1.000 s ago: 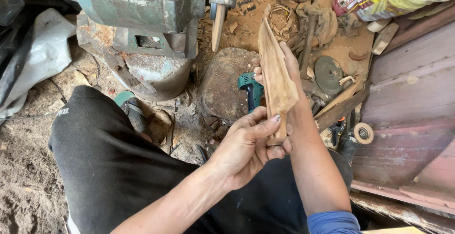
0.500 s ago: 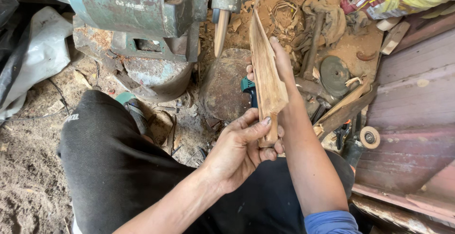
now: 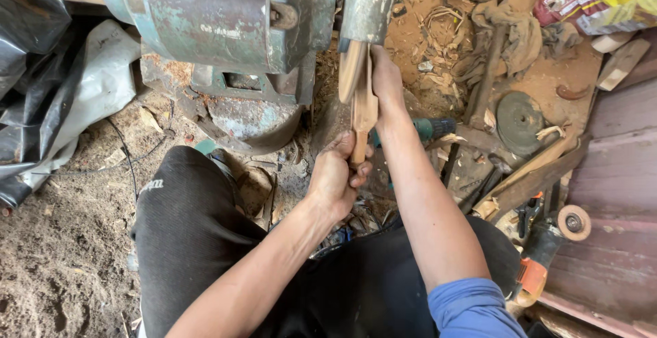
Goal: The person uses a bench grinder to shape a long, thin piece of wood. They hold the wood with both hands and repeatedly press it against the rotating grinding wheel, rotating and repositioning the wood to smooth its edges and surfaces.
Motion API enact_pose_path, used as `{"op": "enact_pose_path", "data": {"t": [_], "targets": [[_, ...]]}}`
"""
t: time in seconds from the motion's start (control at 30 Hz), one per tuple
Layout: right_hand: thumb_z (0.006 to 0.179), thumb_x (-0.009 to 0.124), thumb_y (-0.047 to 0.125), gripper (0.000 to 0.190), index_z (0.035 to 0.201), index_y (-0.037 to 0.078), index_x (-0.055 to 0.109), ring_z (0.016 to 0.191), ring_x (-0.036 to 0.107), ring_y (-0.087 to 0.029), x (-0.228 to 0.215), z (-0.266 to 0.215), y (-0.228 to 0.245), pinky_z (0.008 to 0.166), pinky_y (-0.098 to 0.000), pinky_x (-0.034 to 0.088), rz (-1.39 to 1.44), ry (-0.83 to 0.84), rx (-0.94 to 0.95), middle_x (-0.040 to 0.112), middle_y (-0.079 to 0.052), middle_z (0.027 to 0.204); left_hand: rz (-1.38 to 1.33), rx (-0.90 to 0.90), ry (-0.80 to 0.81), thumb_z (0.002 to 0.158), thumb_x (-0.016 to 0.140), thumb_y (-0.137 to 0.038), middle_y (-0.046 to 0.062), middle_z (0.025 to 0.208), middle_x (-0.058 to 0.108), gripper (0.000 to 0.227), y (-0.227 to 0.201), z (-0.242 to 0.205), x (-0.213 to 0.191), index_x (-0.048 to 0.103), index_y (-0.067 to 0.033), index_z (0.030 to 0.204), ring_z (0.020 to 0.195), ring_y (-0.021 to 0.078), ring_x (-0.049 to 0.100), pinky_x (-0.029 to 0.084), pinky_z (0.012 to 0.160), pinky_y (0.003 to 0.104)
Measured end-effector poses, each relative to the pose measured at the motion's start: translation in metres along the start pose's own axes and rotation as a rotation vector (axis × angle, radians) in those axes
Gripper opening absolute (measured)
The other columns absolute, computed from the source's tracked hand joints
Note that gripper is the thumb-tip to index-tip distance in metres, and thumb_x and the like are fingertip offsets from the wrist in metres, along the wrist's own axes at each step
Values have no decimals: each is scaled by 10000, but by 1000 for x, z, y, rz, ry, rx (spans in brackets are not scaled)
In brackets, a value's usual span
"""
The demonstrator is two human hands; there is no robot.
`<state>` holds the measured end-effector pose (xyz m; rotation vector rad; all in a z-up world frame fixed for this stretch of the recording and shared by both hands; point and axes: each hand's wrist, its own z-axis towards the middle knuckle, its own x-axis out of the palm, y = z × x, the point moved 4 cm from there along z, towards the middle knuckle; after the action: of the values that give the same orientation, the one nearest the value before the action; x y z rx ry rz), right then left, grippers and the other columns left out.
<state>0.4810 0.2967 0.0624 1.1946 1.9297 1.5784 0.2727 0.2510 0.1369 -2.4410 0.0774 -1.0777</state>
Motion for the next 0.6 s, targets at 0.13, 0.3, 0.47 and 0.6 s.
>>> {"op": "enact_pose_path", "data": {"t": [0.13,0.3,0.47,0.6], "targets": [[1034,470,262,361,1101,-30,671,761,678,-182,14,20,-6,667,-329,572,95,67,-72,701,-121,913,-20,60,-17,1080,433,-246,51,792,569,188,-6,22,-3,549,-101,1053,569,110,421,289,447,229],[1028,522,257,285,1140,8,606,769,662,-190,19,36,-15,651,-340,566,185,130,-116,662,-108,923,-14,62,-27,1092,411,-262,29,778,559,189,-12,30,-2,522,-120,1036,565,101,413,290,454,222],[1012,516,353,399,1256,39,552,811,690,-182,19,41,-27,667,-349,602,209,71,-54,653,-123,1006,12,68,-43,1091,387,-258,27,773,560,219,-17,31,-2,543,-105,1084,568,91,398,306,472,219],[1004,554,335,391,1273,52,537,822,677,-202,20,41,-27,651,-358,602,222,89,-71,635,-136,1021,-16,60,-26,1095,387,-256,24,778,553,212,-18,32,-1,534,-103,1085,573,89,403,306,471,218]]}}
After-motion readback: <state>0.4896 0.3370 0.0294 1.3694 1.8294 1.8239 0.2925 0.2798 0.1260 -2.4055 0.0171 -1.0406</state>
